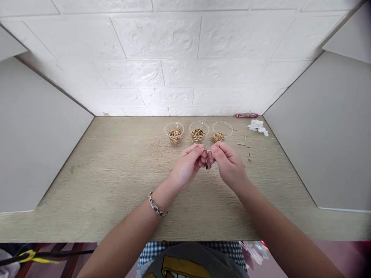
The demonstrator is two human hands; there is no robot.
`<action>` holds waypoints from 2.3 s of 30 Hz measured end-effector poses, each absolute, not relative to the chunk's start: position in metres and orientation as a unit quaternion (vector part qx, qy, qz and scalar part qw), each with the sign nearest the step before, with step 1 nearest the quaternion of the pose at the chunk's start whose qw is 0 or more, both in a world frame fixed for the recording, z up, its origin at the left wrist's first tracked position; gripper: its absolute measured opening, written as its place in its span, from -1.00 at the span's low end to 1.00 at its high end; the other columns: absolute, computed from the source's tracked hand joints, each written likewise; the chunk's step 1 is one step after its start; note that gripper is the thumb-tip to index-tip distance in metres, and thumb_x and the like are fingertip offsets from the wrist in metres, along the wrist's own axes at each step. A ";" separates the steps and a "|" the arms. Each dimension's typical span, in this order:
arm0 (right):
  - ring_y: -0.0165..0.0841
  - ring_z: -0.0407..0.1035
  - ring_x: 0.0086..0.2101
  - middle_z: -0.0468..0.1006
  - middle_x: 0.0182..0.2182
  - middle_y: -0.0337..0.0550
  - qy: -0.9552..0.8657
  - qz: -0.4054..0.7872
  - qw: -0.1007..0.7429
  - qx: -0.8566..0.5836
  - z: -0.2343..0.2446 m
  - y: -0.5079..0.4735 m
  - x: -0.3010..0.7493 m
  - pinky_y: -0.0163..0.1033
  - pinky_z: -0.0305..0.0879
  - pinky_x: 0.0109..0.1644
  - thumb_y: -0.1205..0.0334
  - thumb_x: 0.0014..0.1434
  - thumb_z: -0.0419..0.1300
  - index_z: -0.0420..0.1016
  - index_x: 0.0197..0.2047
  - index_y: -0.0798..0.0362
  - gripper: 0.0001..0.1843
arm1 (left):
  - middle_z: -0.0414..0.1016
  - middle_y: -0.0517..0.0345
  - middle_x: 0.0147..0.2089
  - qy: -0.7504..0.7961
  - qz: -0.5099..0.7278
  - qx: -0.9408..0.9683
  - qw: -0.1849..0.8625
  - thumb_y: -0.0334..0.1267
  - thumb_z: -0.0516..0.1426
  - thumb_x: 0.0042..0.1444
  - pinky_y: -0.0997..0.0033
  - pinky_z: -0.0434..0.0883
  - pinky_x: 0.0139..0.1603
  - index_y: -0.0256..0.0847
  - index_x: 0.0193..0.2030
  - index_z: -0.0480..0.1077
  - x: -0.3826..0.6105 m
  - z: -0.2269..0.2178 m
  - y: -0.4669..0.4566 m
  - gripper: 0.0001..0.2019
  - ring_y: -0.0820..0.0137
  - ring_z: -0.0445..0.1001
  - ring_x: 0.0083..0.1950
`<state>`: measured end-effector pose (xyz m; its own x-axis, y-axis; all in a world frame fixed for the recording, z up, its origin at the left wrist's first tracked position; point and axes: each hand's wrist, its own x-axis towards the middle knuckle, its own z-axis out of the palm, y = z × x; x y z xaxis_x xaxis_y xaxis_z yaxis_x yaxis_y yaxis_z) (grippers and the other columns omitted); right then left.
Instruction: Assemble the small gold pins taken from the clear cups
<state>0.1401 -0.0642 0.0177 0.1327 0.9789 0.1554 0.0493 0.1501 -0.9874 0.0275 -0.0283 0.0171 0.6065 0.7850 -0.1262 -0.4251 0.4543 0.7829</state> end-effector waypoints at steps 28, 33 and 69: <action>-0.49 0.12 -0.57 0.23 -0.62 -0.32 -0.533 0.361 0.562 -0.519 0.015 -0.062 0.139 -0.35 0.14 -0.49 0.20 0.19 -0.01 0.26 -0.52 0.04 -0.73 | 0.23 0.25 -0.52 0.225 0.395 0.323 0.830 -0.27 0.09 0.10 0.54 0.17 -0.38 -0.31 -0.52 0.28 0.031 0.013 -0.032 -0.79 0.59 0.19 -0.48; -0.47 0.18 -0.54 0.29 -0.60 -0.30 -0.568 0.302 0.537 -0.545 0.016 -0.063 0.140 -0.34 0.13 -0.47 0.23 0.20 -0.03 0.24 -0.51 0.05 -0.75 | 0.23 0.26 -0.51 0.241 0.412 0.346 0.808 -0.22 0.11 0.08 0.53 0.17 -0.36 -0.29 -0.51 0.28 0.033 0.009 -0.032 -0.78 0.58 0.18 -0.46; -0.45 0.16 -0.51 0.24 -0.58 -0.31 -0.501 0.278 0.564 -0.594 -0.001 -0.062 0.124 -0.30 0.12 -0.44 0.14 0.23 -0.05 0.16 -0.50 0.03 -0.72 | 0.22 0.28 -0.48 0.343 0.457 0.365 0.735 -0.23 0.06 0.12 0.54 0.20 -0.32 -0.26 -0.49 0.25 0.042 0.002 -0.040 -0.79 0.56 0.20 -0.42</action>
<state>0.1240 -0.0618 -0.0014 0.3433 0.9095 0.2343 0.2809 0.1386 -0.9497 0.0420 -0.0396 0.0024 0.3471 0.9222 -0.1704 -0.4213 0.3157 0.8502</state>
